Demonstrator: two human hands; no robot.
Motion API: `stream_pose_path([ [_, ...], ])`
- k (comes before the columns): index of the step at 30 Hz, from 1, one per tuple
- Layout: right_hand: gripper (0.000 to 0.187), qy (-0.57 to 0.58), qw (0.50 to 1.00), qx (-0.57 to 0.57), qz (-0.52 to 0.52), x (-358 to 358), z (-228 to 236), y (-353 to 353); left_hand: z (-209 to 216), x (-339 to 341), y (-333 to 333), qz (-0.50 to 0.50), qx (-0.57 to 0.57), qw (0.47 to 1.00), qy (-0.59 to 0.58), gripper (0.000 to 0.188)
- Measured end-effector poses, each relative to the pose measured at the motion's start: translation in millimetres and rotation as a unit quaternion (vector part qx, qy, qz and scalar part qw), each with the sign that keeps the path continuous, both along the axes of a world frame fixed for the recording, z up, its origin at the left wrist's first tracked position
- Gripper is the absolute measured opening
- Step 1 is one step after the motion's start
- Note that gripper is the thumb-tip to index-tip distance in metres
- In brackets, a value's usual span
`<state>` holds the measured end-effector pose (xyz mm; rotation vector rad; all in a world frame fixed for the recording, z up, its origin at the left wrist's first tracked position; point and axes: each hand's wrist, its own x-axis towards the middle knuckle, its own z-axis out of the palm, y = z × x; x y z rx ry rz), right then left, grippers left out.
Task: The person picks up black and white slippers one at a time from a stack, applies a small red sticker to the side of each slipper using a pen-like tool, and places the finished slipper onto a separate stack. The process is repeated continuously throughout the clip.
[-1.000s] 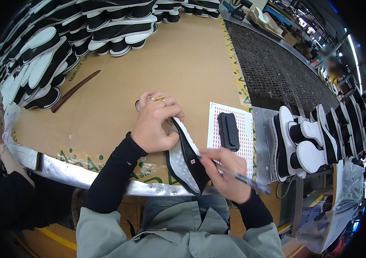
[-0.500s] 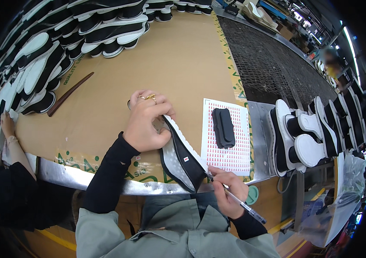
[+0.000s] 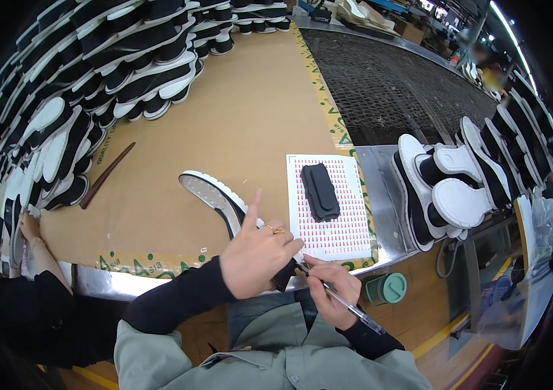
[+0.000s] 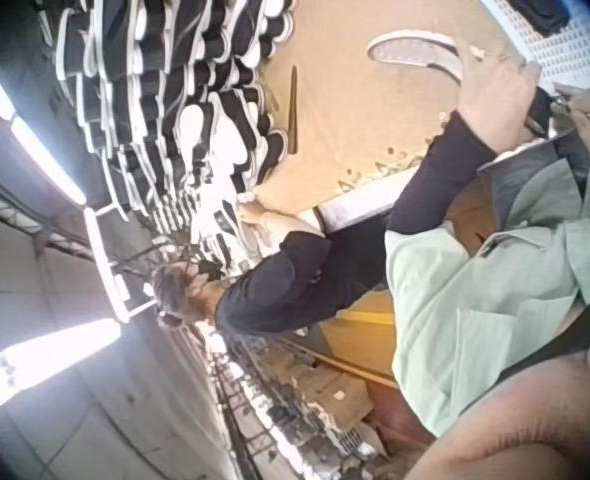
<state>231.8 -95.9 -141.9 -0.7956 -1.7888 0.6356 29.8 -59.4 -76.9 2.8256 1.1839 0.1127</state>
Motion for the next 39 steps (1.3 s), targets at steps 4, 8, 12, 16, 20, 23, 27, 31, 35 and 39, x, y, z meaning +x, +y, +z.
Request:
stream_pose_path([
  [4,0.011,0.023,0.999,-0.026,-0.013,1,7,1,11,2,11,-0.013,-0.028,0.998,-0.063,0.048],
  [8,0.014,0.058,0.998,0.025,-0.001,5,38,20,41,-1,15,0.015,-0.031,0.981,-0.190,0.052],
  [12,0.012,0.104,0.992,0.067,0.032,3,76,35,67,-5,15,0.042,0.001,0.950,-0.311,0.054],
  [16,0.012,0.155,0.981,0.103,0.046,-5,104,43,80,-11,17,0.053,-0.066,0.901,-0.425,0.063],
  [20,0.013,0.124,0.987,0.090,0.049,-7,127,44,77,-16,20,0.021,-0.167,0.778,-0.605,0.070],
  [23,0.015,0.178,0.975,0.117,0.059,-24,126,52,64,-24,28,0.038,-0.256,0.668,-0.697,0.077],
  [27,0.010,0.128,0.980,0.131,0.077,-32,119,65,48,-24,36,0.033,-0.288,0.597,-0.748,0.085],
  [31,0.007,0.126,0.980,0.141,0.068,-43,99,72,35,-31,43,0.033,-0.282,0.583,-0.761,0.083],
  [35,0.004,0.133,0.978,0.135,0.081,-45,105,76,31,-35,45,0.031,-0.281,0.584,-0.761,0.082],
  [39,0.006,0.145,0.973,0.169,0.062,-50,107,81,31,-32,45,0.031,-0.263,0.596,-0.758,0.078],
])
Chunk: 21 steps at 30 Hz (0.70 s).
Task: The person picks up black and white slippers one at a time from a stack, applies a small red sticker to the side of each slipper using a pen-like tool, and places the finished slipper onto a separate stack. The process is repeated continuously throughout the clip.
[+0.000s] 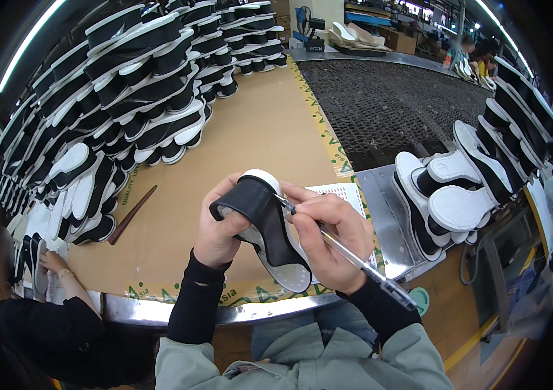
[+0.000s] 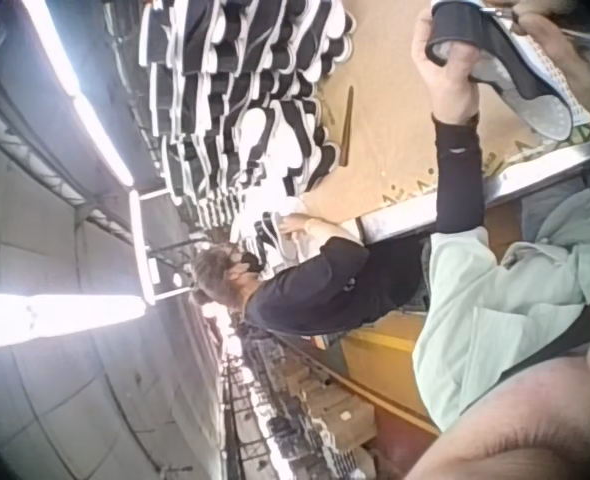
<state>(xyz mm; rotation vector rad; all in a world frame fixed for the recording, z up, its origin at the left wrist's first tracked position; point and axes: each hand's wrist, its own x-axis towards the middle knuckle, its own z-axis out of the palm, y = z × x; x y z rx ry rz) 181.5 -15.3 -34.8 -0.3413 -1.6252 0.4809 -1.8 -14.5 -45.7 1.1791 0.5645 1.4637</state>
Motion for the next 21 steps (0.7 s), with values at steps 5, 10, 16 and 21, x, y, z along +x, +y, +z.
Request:
stream_pose_path([
  [5,0.012,-0.018,0.999,0.038,-0.034,-1,-10,-4,-2,-2,0,0.008,-0.008,1.000,-0.013,0.076],
  [10,0.011,0.006,1.000,0.020,0.007,-2,-3,2,0,1,0,-0.005,0.003,1.000,-0.004,0.075],
  [16,0.012,-0.020,1.000,0.010,-0.008,-1,-11,-5,-1,-3,-1,0.005,-0.004,1.000,-0.012,0.076],
  [21,0.012,-0.015,0.999,0.031,0.004,1,1,0,-2,-3,-2,0.014,0.008,1.000,0.016,0.078],
])
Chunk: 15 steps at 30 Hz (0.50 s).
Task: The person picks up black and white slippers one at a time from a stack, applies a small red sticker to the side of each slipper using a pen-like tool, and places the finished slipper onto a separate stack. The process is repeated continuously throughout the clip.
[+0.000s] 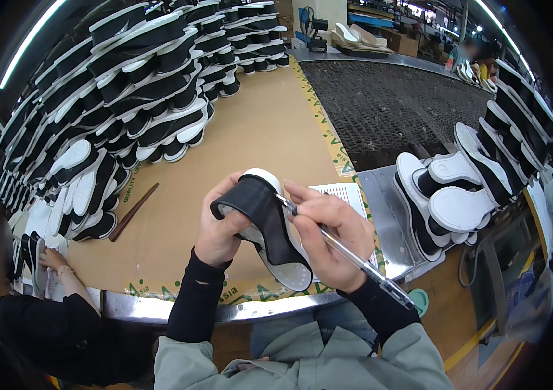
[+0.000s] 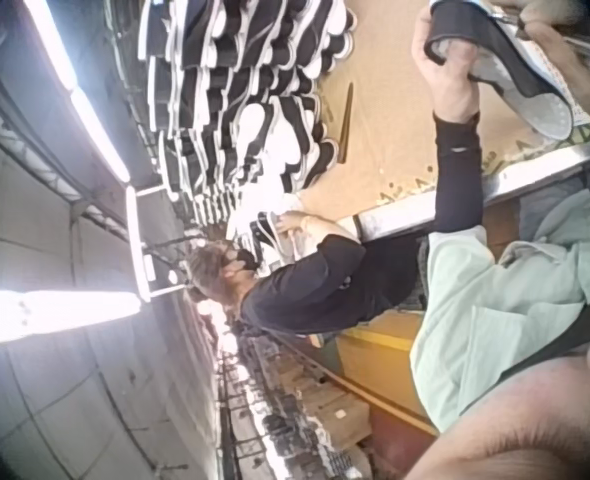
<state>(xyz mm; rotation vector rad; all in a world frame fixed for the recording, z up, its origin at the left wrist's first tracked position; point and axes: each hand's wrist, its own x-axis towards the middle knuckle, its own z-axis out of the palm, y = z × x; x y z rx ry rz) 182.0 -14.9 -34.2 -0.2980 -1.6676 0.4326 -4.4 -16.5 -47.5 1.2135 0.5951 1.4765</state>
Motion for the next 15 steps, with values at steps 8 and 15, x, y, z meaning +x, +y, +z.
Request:
stream_pose_path([
  [8,0.018,0.049,0.997,0.038,-0.038,-13,-26,3,-2,0,4,-0.002,-0.005,1.000,-0.030,0.073],
  [15,0.013,-0.001,1.000,0.006,-0.017,-5,-30,-4,-4,-2,2,0.014,-0.017,0.999,-0.046,0.070],
])
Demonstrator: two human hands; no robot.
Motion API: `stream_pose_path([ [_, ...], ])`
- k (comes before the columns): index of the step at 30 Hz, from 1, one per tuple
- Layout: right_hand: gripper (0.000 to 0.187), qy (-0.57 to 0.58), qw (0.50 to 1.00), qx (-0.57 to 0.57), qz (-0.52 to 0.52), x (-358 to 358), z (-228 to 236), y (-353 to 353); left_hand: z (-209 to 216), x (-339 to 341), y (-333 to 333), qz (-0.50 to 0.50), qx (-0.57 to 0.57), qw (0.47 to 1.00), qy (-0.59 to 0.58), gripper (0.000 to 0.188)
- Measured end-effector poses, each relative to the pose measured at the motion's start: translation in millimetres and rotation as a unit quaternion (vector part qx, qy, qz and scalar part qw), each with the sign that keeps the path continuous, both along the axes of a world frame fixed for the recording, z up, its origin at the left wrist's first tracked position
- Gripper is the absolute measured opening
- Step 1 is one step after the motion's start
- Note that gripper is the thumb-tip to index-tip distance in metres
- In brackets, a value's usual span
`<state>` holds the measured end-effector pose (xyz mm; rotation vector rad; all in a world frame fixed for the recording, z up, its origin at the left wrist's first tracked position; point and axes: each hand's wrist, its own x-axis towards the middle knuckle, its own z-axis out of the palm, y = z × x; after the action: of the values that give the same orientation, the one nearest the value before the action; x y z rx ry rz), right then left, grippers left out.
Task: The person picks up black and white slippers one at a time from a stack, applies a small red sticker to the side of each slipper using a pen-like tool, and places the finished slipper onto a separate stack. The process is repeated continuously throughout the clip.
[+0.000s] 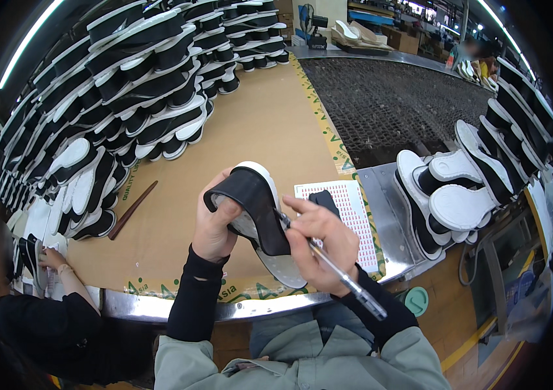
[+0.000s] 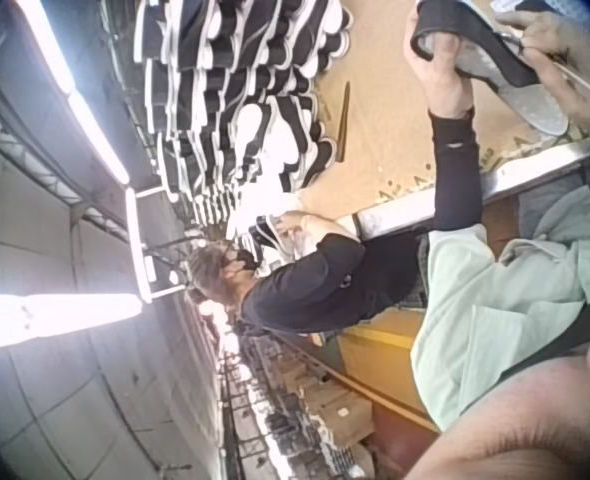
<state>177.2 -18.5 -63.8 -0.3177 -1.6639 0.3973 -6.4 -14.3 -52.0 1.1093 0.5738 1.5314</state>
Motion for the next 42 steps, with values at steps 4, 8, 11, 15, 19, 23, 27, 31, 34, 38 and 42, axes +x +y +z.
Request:
stream_pose_path([
  [4,0.008,0.018,1.000,-0.006,-0.001,0,30,8,4,4,-2,-0.009,0.022,1.000,0.014,0.067],
  [8,0.009,0.011,1.000,-0.009,-0.009,0,21,7,5,8,-1,-0.002,0.023,1.000,0.005,0.064],
  [11,0.011,0.017,1.000,0.021,-0.016,-2,16,7,4,8,-2,0.001,0.019,1.000,0.000,0.063],
  [15,0.012,0.032,0.999,0.038,-0.017,-10,13,5,5,10,-4,0.018,0.024,0.999,0.013,0.062],
  [19,0.013,0.038,0.999,0.036,-0.011,-13,12,4,7,11,-7,0.030,0.028,0.999,0.009,0.062],
  [23,0.013,0.050,0.998,0.032,-0.013,-17,11,2,8,9,-10,0.031,0.029,0.999,0.014,0.063],
  [27,0.011,0.054,0.998,0.025,0.002,-13,8,3,7,10,-10,0.029,0.027,0.999,0.017,0.065],
  [31,0.007,0.073,0.997,-0.014,0.004,-16,18,0,8,11,-11,0.032,0.034,0.998,0.031,0.065],
  [34,0.006,0.074,0.996,-0.038,0.009,-15,14,-1,8,10,-10,0.037,0.034,0.998,0.035,0.066],
  [38,0.005,0.049,0.998,-0.049,0.010,-11,0,-4,4,6,-8,0.033,0.020,0.999,0.020,0.065],
  [42,0.005,-0.010,0.998,-0.064,0.008,2,-7,-4,2,1,-6,0.042,0.008,0.999,0.023,0.063],
])
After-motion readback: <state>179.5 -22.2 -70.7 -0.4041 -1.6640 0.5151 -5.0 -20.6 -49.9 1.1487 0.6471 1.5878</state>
